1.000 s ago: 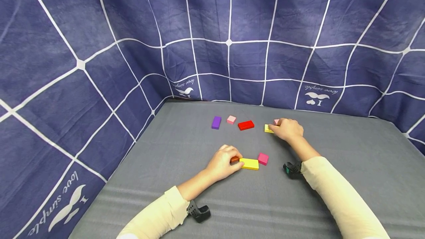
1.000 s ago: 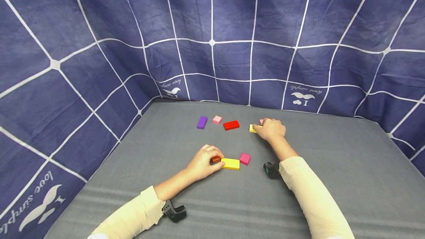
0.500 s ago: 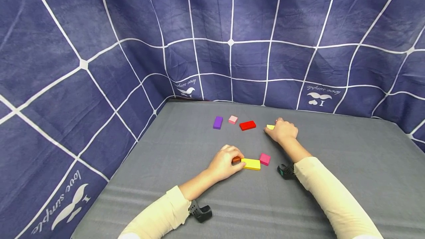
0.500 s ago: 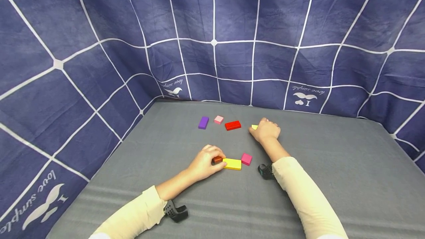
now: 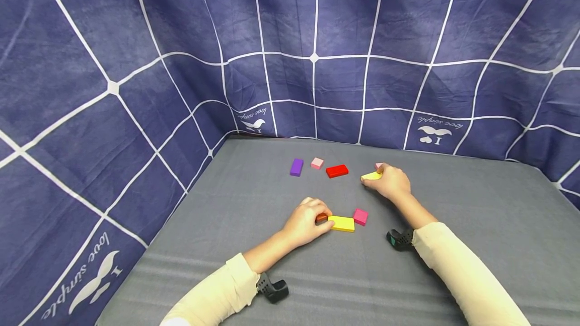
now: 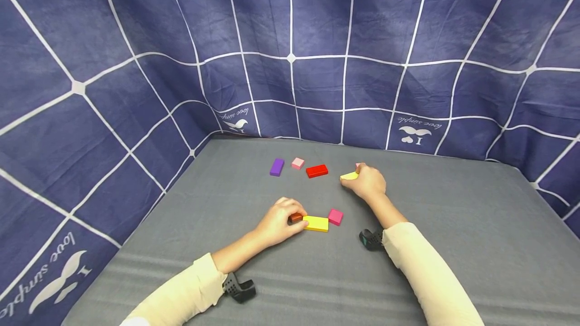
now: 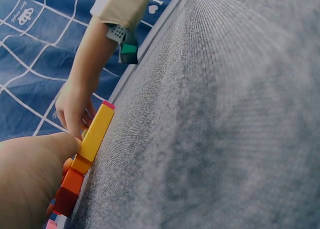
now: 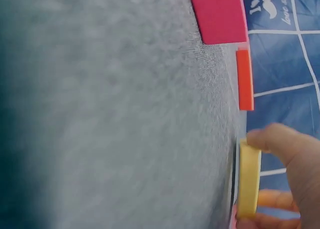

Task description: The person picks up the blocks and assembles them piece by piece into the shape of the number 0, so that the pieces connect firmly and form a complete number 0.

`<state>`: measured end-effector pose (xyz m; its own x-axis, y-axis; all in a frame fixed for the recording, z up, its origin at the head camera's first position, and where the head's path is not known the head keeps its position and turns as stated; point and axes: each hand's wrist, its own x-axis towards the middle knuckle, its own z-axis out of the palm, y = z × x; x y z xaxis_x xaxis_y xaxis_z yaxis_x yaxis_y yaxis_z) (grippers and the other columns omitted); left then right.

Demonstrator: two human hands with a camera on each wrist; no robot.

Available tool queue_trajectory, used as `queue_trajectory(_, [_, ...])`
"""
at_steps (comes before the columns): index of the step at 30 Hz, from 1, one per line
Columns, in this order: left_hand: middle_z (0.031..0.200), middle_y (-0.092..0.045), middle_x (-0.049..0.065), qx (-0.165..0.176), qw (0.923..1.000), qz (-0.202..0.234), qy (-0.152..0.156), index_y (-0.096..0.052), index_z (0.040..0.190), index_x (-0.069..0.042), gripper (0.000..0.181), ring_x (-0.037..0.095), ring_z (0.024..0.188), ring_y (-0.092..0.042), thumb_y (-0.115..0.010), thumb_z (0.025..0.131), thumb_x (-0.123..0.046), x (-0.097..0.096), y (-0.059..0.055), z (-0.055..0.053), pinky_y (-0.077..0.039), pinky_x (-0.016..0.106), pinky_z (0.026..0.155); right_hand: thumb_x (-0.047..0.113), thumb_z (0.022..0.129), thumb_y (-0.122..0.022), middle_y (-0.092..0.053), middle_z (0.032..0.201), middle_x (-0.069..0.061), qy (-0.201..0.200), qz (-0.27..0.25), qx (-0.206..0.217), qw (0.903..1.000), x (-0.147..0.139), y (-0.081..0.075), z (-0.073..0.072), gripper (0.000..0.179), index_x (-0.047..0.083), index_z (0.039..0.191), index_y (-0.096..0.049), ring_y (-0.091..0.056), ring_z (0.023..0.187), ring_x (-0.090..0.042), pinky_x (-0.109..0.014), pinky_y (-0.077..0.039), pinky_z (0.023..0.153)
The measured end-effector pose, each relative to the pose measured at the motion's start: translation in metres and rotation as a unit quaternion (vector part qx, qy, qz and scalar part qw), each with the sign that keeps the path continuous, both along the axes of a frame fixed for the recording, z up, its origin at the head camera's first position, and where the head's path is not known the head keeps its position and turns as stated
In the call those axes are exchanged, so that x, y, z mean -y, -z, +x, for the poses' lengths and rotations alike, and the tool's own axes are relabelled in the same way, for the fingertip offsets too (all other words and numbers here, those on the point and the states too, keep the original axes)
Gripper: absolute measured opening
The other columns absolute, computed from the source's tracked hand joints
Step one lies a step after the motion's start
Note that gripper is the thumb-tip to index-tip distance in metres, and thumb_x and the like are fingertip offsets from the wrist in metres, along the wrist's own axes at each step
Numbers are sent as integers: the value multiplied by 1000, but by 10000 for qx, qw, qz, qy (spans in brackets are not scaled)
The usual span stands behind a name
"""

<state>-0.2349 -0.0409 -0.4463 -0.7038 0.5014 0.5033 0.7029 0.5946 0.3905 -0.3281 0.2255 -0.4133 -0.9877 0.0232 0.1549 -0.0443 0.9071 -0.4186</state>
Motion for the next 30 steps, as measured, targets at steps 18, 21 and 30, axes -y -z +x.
queue_trajectory(18, [92,-66,-4,16,10000,-45,-33,-73,90,-12,14,14,86,-54,-78,82,-22,0,2,-3,-44,24,74,19,71,-83,-69,98,-16,-1570,-1420,-357,9767,-11,10,29,49,-3,113,-67,-64,91,-31,-41,-50,80])
queue_trajectory(21, [92,-66,-4,0,10000,-40,-35,-73,90,-12,14,14,86,-54,-78,82,-22,0,2,-2,-44,24,74,16,72,-82,-68,98,-15,-1774,-1518,-331,9718,-10,12,32,47,-3,113,-67,-64,90,-29,-38,-52,80])
queue_trajectory(30, [92,-66,-3,1,10000,-45,-12,-73,90,-11,15,15,87,-54,-78,82,-23,1,2,-2,-45,25,74,16,72,-83,-68,99,-11,-2213,-1631,-176,9613,-9,15,41,48,-2,114,-66,-62,90,-26,-34,-51,80])
